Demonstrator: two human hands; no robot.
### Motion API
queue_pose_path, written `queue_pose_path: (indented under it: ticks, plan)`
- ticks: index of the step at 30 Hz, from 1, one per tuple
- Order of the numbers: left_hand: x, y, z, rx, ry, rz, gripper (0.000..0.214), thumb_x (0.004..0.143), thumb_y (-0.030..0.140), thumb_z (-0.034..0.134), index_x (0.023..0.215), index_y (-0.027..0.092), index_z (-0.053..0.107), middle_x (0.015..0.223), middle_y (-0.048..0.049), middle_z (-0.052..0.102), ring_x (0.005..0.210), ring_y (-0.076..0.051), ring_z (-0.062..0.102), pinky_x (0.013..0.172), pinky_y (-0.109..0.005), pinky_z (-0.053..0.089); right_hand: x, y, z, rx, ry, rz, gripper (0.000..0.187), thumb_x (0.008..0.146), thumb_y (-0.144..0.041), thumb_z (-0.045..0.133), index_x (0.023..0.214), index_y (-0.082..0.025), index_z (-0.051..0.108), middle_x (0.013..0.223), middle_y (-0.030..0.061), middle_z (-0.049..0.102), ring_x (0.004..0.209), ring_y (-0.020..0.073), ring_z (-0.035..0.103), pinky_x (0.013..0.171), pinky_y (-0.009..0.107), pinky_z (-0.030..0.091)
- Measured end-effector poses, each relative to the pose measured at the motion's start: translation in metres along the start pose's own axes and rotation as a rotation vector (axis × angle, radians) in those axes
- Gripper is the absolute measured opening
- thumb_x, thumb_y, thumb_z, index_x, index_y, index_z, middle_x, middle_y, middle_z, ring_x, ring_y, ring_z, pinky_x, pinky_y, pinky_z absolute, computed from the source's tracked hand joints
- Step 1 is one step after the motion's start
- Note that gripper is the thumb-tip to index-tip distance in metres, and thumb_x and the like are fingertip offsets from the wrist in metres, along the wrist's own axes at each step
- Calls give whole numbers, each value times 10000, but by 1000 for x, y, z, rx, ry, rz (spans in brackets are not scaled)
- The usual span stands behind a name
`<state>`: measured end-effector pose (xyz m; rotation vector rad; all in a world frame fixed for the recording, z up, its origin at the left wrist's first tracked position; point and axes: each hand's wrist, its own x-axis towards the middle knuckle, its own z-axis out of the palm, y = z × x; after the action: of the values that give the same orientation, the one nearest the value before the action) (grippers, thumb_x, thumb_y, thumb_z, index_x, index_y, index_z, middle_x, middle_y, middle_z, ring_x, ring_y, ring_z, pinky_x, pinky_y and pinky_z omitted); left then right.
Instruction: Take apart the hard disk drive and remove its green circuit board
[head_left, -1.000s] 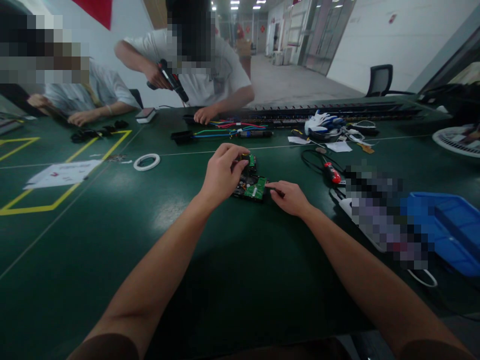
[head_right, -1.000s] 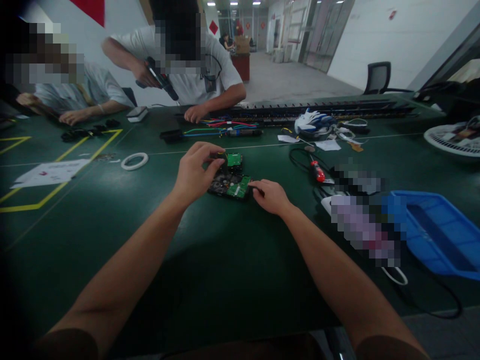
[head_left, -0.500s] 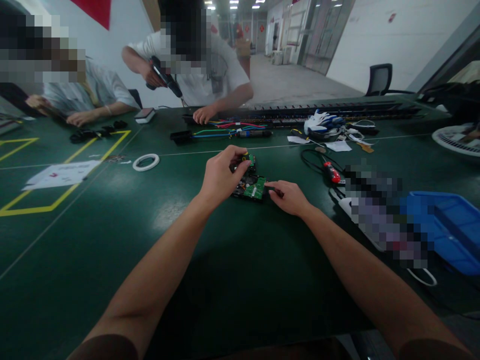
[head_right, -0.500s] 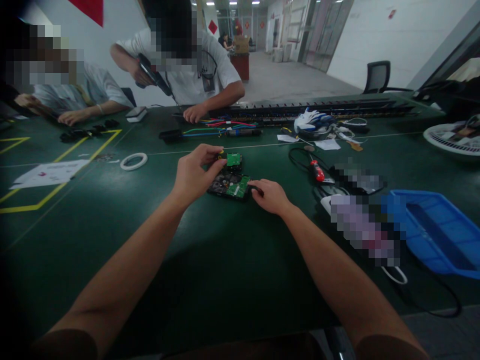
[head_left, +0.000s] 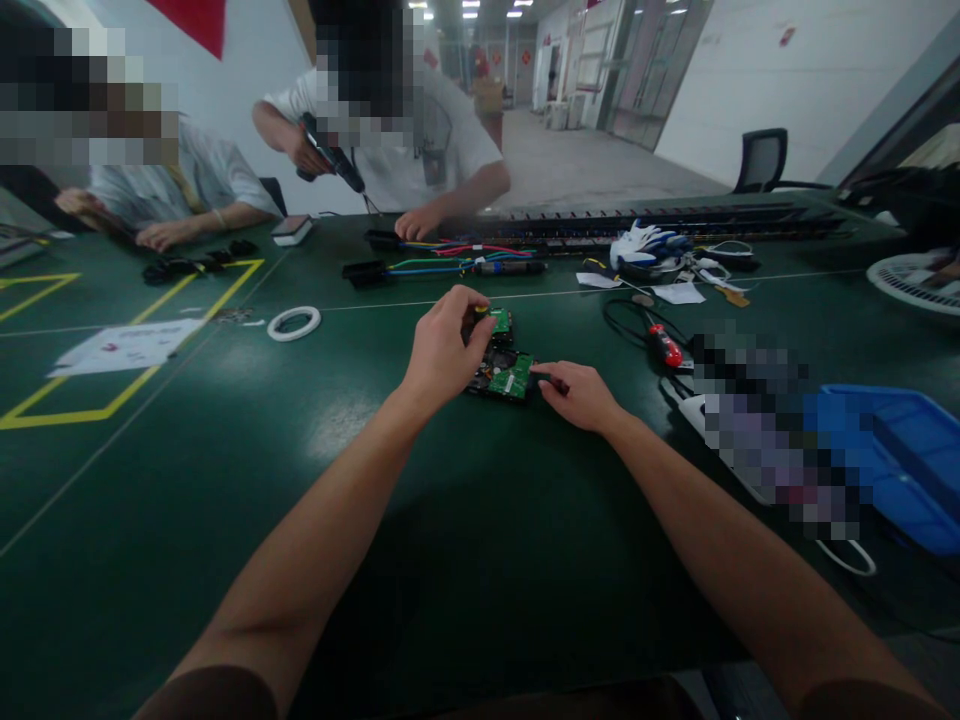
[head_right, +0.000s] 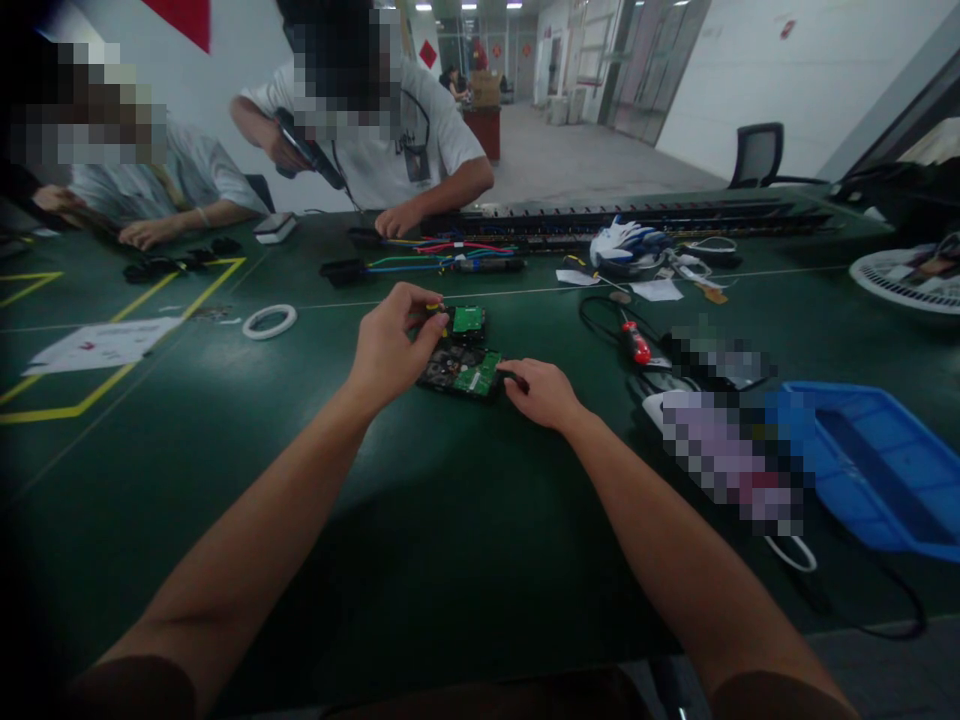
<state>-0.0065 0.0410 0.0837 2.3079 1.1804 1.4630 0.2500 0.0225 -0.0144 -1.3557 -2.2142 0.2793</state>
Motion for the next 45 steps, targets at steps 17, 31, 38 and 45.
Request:
queue_pose_path:
  ticks: [17,31,38,45]
  plan:
    - [3,3,-4,45,29,39,159,946,160,605,1070,216,688,1099,-52,728,1018,-197,688,921,-363,589,1,5,3,-4,3,-24,342,987,-273,578,1317,-263,666,966,34,704,740,170,590,738,332,472]
    - [-3,-4,8,-126,79,-59,193,933,210,657,1025,231,489,1131,-64,731,1024,-190,748,875,-348,620,2,6,3,-1,5,-10,338,988,-289,594,1318,-283,666,933,29,695,747,176,590,721,329,459]
    - [-1,-3,1,31,12,7,185,944,142,585,1112,219,585,1069,-57,711,951,-181,706,850,-343,593,1,7,5,21,20,-8,339,983,-280,604,1315,-287,671,923,29,696,738,174,590,712,328,453]
    - [3,4,-6,101,34,38,200,943,151,614,1103,233,702,1095,-60,660,993,-202,653,890,-378,574,1,7,5,32,22,-14,346,973,-280,610,1313,-293,674,918,22,702,729,171,593,714,328,465]
